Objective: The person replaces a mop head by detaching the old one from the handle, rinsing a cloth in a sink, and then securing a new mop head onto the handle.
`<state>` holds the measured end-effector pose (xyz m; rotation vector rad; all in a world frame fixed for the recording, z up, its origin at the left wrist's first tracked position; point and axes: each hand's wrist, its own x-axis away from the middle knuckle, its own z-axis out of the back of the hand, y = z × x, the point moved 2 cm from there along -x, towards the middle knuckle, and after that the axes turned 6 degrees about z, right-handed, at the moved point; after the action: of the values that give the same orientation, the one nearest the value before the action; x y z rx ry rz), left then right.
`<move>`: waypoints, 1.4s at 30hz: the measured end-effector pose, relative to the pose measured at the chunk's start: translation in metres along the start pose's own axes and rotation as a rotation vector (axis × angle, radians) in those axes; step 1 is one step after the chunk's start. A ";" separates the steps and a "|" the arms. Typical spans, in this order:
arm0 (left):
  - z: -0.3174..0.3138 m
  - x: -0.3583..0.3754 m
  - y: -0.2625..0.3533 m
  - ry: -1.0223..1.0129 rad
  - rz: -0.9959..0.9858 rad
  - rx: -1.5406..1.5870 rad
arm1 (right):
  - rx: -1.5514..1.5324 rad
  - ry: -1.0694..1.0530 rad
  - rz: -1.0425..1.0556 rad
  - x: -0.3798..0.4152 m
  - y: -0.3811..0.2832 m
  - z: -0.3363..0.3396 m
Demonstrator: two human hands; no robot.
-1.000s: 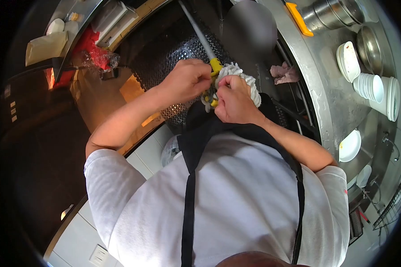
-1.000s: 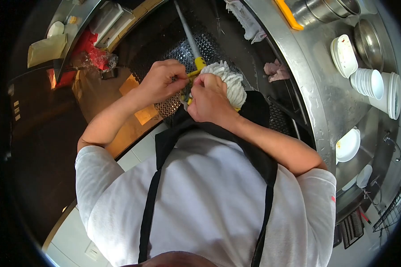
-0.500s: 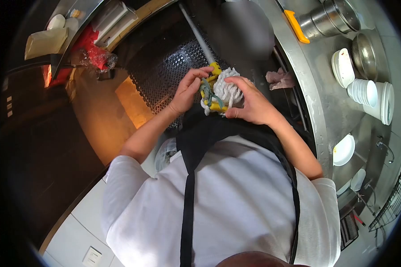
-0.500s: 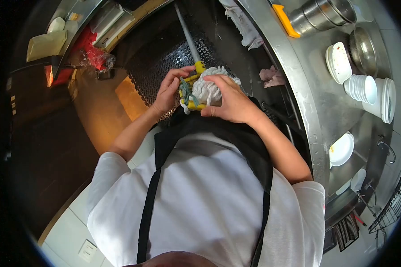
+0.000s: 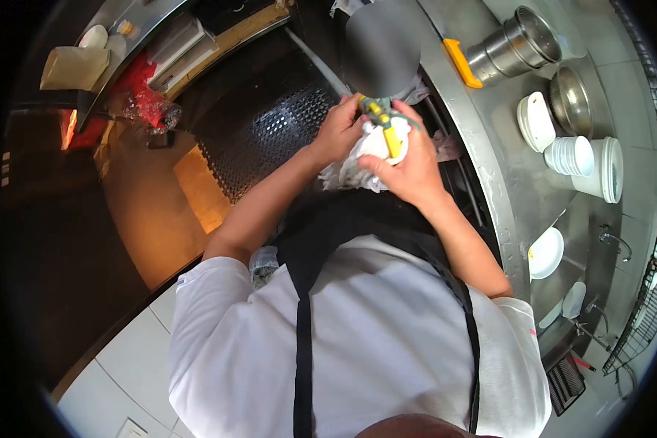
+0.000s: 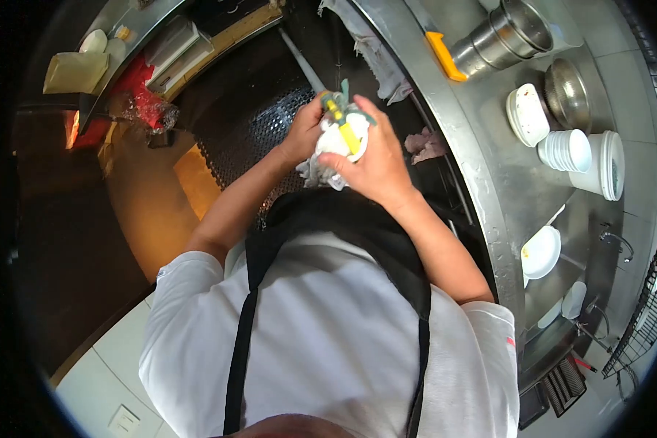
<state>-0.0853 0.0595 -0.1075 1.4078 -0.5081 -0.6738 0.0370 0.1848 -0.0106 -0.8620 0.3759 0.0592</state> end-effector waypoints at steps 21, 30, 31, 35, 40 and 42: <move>-0.026 -0.112 0.201 0.020 -0.519 -0.382 | 0.629 0.875 0.669 -0.084 -0.126 0.227; -0.034 -0.112 0.251 0.009 -0.622 -0.332 | 0.903 1.045 0.328 -0.067 -0.092 0.153; -0.037 -0.117 0.247 0.023 -0.632 -0.406 | 0.864 1.067 0.344 -0.066 -0.095 0.159; -0.050 -0.112 0.233 -0.033 -0.537 -0.373 | 0.859 1.035 0.206 -0.044 -0.097 0.198; -0.063 -0.108 0.224 -0.243 -0.466 -0.394 | 1.097 0.939 0.211 -0.005 -0.145 0.254; -0.076 -0.103 0.219 -0.385 -0.465 -0.328 | 1.134 0.874 0.114 0.011 -0.157 0.275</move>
<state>-0.0792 0.1927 0.1079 1.0892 -0.3447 -1.3578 0.1609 0.2875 0.2627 0.3168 1.1310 -0.4103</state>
